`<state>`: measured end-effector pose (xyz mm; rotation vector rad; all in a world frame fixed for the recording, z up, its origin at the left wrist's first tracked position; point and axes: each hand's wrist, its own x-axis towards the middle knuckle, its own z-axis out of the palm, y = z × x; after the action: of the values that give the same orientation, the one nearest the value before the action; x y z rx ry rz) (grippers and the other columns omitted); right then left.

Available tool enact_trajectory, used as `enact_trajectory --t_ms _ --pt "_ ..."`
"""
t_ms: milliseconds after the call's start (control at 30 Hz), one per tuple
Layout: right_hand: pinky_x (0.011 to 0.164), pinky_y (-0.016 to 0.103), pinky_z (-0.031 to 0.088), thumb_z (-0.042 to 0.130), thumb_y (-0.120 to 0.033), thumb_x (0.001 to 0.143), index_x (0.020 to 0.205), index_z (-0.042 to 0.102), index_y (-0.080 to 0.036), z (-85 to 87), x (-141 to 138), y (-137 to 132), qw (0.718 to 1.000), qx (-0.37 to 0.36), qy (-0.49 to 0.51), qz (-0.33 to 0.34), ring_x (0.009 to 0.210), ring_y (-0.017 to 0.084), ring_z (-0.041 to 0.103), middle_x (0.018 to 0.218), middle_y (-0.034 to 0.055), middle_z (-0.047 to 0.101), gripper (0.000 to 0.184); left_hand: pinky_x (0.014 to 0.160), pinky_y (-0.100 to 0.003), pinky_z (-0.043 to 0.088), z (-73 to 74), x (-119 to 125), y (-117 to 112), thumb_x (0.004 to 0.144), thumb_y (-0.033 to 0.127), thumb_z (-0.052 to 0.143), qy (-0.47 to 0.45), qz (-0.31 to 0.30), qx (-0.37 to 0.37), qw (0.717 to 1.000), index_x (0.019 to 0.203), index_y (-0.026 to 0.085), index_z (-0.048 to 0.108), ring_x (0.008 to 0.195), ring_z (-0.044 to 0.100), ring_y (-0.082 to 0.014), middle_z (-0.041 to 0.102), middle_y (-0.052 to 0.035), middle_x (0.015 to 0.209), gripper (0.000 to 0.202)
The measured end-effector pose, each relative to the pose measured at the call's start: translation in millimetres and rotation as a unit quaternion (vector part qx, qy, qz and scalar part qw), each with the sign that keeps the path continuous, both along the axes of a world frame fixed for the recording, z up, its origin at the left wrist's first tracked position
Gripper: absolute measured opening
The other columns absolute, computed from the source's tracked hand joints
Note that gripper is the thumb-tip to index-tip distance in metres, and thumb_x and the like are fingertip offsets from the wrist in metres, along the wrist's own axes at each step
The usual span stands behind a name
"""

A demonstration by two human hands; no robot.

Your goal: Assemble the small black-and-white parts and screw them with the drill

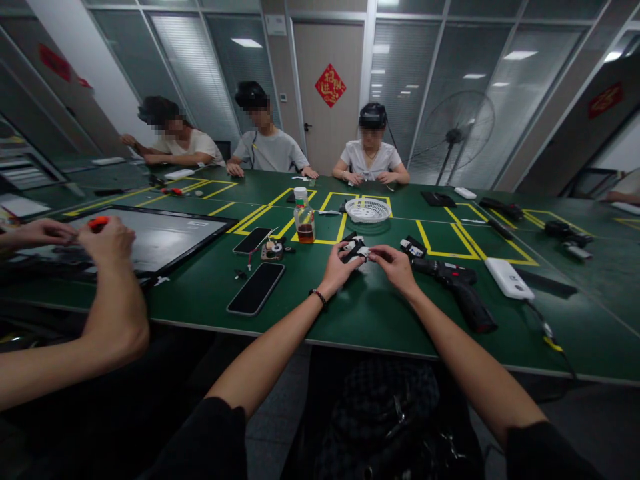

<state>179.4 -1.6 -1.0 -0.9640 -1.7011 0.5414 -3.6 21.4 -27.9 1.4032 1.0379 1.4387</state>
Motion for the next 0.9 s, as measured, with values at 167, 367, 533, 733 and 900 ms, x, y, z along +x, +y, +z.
enact_trajectory --t_ms 167,367,533,733,900 --pt "0.091 0.036 0.049 0.056 -0.032 0.092 0.1 0.071 -0.022 6.5 -5.7 -7.5 0.995 0.058 -0.075 -0.007 0.094 0.022 0.065 0.1 0.0062 0.071 0.02 0.1 -0.042 0.042 0.7 0.7 0.0 0.063 0.033 0.084 0.001 -0.007 0.013 1.0 0.123 0.019 0.049 0.109 0.061 -0.0239 0.063 -0.0121 0.111 0.071" --pt "0.091 0.036 0.047 0.052 -0.027 0.094 0.099 0.07 -0.022 8.3 -5.8 -9.6 0.99 0.094 -0.106 -0.02 0.096 0.023 0.061 0.098 0.008 0.066 0.019 0.101 -0.043 0.042 0.9 2.5 -0.9 0.062 0.033 0.085 -0.008 -0.017 0.019 1.0 0.123 0.019 0.049 0.11 0.06 -0.0238 0.063 -0.0118 0.11 0.072" --pt "0.092 0.037 0.046 0.054 -0.025 0.093 0.096 0.07 -0.022 5.1 -6.3 -7.0 0.988 0.104 -0.115 -0.02 0.096 0.023 0.059 0.096 0.0074 0.064 0.016 0.1 -0.044 0.043 1.1 3.7 -1.4 0.063 0.032 0.084 -0.007 -0.036 0.02 0.999 0.124 0.019 0.048 0.11 0.06 -0.0238 0.064 -0.0119 0.11 0.071" --pt "0.093 0.038 0.045 0.053 -0.023 0.093 0.095 0.068 -0.022 6.8 -8.0 -9.1 0.986 0.113 -0.118 -0.016 0.096 0.023 0.058 0.097 0.0075 0.064 0.016 0.099 -0.042 0.045 1.8 4.5 -1.9 0.063 0.03 0.084 -0.023 -0.042 0.018 0.999 0.123 0.018 0.048 0.112 0.059 -0.0239 0.064 -0.013 0.113 0.071" --pt "0.092 0.038 0.045 0.052 -0.023 0.093 0.093 0.067 -0.022 8.1 -8.8 -10.4 0.986 0.113 -0.123 -0.02 0.096 0.024 0.058 0.096 0.0073 0.064 0.015 0.098 -0.041 0.046 2.2 4.3 -2.3 0.063 0.03 0.084 -0.024 -0.047 0.021 0.998 0.123 0.019 0.048 0.112 0.059 -0.0242 0.063 -0.0131 0.115 0.071"
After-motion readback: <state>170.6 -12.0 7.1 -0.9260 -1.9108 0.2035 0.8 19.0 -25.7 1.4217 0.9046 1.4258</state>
